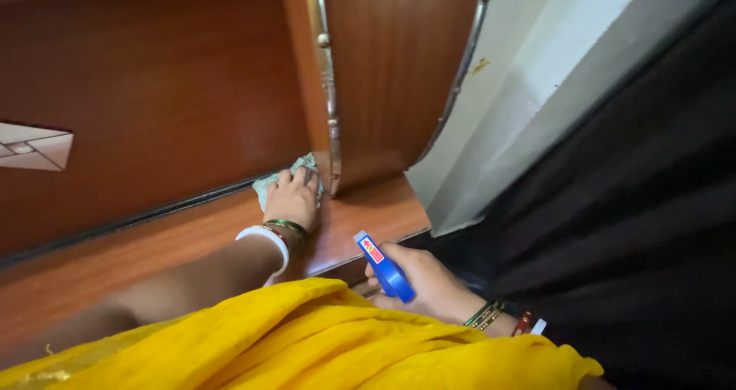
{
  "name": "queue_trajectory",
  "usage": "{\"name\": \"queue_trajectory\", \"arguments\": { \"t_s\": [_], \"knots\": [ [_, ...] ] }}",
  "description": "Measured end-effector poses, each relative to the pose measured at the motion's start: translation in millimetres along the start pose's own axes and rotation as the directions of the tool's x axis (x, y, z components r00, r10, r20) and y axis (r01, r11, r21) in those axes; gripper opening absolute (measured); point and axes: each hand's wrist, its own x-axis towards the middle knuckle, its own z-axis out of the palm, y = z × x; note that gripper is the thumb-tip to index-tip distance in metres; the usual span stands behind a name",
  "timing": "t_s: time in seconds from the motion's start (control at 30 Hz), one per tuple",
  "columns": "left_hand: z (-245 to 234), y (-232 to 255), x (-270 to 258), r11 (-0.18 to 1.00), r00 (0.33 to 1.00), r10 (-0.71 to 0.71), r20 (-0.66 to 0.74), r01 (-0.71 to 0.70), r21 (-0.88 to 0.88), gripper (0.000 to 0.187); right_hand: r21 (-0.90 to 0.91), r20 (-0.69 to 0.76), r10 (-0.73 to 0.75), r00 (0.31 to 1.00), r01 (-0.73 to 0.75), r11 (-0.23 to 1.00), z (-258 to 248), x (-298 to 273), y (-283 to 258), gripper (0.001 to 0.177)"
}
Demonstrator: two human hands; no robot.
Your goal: The person sprays a cleaning solution from a blue spray bottle onto a wooden cabinet and wipes the surface with a cloth. They clean the top edge, the side panel, and the lower shelf of the cabinet.
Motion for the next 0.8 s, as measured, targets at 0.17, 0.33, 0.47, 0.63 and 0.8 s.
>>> {"name": "queue_trajectory", "arguments": {
  "t_s": [0.17,0.33,0.47,0.63,0.8],
  "knots": [
    [4.7,-9.5,3.6,0.998,0.997,0.059,0.056,-0.059,-0.003,0.047,0.027,-0.03,0.027,0.999,-0.026,0.999,-3.7,-12.5,0.2,0.042],
    [-5.4,10.8,-39.3,0.993,0.979,0.074,0.191,-0.056,-0.101,0.043,0.001,-0.025,-0.026,0.999,0.027,1.0,-3.3,-8.4,-1.2,0.044],
    [-6.1,36.5,-82.4,0.982,0.959,0.174,0.223,-0.153,-0.111,0.061,-0.004,-0.019,-0.089,0.996,0.089,0.996,-6.4,-4.4,-3.7,0.048],
    [-17.5,56.1,-94.0,0.968,0.921,0.187,0.342,-0.113,-0.226,0.082,0.018,-0.009,-0.085,0.996,0.086,0.996,-6.6,-5.9,0.2,0.047],
    [1.1,73.9,-63.3,0.96,0.974,0.208,0.093,-0.185,-0.212,0.067,0.045,-0.021,-0.044,0.999,0.045,0.998,-11.7,-20.3,14.1,0.041]
  ]
}}
